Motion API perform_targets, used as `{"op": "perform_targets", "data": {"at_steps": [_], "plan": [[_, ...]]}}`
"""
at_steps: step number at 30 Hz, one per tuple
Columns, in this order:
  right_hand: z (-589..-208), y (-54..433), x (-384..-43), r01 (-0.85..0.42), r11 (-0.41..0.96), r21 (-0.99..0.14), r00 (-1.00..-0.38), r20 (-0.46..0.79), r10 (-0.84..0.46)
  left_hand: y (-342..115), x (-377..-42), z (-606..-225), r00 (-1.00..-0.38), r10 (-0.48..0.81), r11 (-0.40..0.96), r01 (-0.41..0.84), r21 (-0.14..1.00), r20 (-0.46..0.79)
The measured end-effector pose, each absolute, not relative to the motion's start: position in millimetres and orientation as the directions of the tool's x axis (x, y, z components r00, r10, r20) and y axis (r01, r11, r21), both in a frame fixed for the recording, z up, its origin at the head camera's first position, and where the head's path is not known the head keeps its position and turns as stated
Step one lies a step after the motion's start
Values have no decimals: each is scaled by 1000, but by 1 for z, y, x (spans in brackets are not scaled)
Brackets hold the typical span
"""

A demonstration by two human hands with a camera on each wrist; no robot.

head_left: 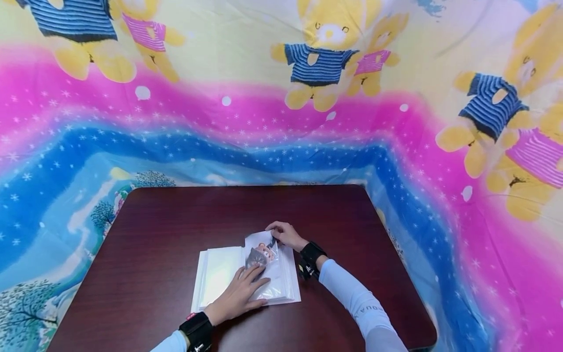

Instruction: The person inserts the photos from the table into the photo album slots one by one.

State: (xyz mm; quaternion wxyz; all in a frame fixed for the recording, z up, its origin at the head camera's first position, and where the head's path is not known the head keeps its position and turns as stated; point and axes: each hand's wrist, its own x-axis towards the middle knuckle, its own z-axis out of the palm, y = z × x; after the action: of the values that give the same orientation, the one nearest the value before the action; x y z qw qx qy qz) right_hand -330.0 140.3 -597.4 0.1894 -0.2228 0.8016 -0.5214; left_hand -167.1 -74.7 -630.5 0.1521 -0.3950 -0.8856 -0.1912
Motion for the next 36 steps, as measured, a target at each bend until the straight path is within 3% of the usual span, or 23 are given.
{"op": "perform_targets", "data": {"at_steps": [15,25,30,36], "plan": [[-601,148,-316,-139,370,-919,-799,-117,-589,-77,-164,-634,-659,639,607,749,267,396],[-603,149,-314,-123,427,-896,-807,-160,-569,-75,-167,-638,-622,644,577,777,253,445],[-601,151,-311,-235,437,-868,-798,-84,-596,-72,-176,-641,-619,630,572,778,259,469],[-603,160,-302,-379,541,-750,-787,-47,-616,-72,-183,-639,-638,591,580,761,290,494]]}}
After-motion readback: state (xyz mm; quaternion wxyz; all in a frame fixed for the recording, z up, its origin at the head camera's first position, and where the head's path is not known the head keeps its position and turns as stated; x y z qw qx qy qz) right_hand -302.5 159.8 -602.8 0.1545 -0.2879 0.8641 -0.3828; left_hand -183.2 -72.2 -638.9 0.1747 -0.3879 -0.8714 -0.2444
